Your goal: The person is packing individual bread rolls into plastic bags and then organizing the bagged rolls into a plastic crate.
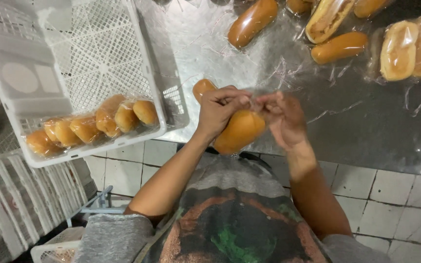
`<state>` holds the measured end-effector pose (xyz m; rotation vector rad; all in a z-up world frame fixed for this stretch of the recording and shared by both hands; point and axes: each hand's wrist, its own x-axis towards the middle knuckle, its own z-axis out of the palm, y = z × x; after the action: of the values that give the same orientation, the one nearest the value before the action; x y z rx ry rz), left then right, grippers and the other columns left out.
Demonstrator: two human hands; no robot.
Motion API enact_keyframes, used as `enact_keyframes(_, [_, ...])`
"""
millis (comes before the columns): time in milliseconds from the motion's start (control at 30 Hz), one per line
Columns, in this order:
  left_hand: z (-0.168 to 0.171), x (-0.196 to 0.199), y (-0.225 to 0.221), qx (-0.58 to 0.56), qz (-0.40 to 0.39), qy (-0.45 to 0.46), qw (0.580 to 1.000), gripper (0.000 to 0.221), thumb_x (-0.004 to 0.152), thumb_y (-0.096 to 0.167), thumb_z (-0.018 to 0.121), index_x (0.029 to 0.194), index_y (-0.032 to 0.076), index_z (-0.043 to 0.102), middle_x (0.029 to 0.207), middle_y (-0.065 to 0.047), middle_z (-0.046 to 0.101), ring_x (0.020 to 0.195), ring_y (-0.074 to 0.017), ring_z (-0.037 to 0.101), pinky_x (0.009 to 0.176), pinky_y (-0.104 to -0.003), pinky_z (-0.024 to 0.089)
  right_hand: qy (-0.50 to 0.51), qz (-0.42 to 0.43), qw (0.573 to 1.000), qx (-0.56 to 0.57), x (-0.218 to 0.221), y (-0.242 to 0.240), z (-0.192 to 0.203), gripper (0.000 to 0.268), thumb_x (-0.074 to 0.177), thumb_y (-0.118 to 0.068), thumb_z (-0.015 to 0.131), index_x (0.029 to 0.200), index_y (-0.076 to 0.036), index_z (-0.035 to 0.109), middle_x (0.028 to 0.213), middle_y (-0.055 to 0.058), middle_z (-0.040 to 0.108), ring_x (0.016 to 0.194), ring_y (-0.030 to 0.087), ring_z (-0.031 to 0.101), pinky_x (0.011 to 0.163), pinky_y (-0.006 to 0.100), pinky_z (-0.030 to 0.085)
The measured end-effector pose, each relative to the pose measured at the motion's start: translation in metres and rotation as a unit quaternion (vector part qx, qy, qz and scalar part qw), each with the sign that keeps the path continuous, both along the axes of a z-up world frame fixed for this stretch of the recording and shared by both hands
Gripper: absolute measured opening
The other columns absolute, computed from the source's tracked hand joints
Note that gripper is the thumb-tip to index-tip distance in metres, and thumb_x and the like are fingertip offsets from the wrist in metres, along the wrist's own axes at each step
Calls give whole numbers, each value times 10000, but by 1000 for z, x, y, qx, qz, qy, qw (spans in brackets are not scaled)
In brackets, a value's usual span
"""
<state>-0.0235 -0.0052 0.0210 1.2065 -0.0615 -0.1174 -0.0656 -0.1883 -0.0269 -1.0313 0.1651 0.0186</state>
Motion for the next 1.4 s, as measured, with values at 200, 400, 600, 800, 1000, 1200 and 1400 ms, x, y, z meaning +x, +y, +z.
enact_keyframes(200, [19,1,23,56,-252,32,966,275,682,34,925,905,97,777,783,-20,768,787,-76,698,756,-239,564,25,175,981,-79,-9,-12,30,122,720,0,853,732,42,739,716,121,647,718,178,623,644,307,493])
enact_keyframes(400, [0,-8,34,119,-298,41,946,147,780,155,883,861,139,760,779,0,756,781,-121,713,793,-299,558,-115,200,973,20,-18,-36,10,192,695,17,809,623,50,634,603,180,582,562,196,541,495,332,411])
enact_keyframes(600, [7,1,40,-25,138,-74,987,115,1038,89,604,1002,80,495,725,-121,685,738,-163,695,813,-293,562,-213,331,840,374,-16,-79,1,46,816,-58,761,857,-63,741,868,303,753,760,472,788,570,452,617])
enact_keyframes(800, [35,-6,9,-10,131,-68,989,174,917,54,761,931,25,591,732,-179,729,675,-188,742,646,-277,602,-265,-43,894,-358,-1,4,25,246,821,-252,899,997,-99,821,1169,82,661,869,128,461,778,292,404])
enact_keyframes(1000, [15,-3,11,-21,125,46,991,116,1027,129,615,990,83,515,827,-126,736,707,-202,759,653,-265,617,37,-72,982,-171,8,31,33,263,1006,-213,687,877,13,726,679,124,642,516,61,463,437,177,270])
enact_keyframes(1200, [-3,5,22,61,160,-39,984,133,986,120,697,904,82,600,957,-86,711,835,-127,729,782,-261,569,-58,-172,933,-309,12,28,26,86,944,-44,814,1027,-27,804,742,111,694,652,43,533,531,217,389])
enact_keyframes(1400, [-144,-30,51,331,120,89,932,215,833,143,827,779,45,643,675,-158,617,619,-261,649,652,-377,512,226,16,934,-275,-7,32,-121,116,849,-119,723,915,-40,777,704,94,701,448,65,501,378,242,314])
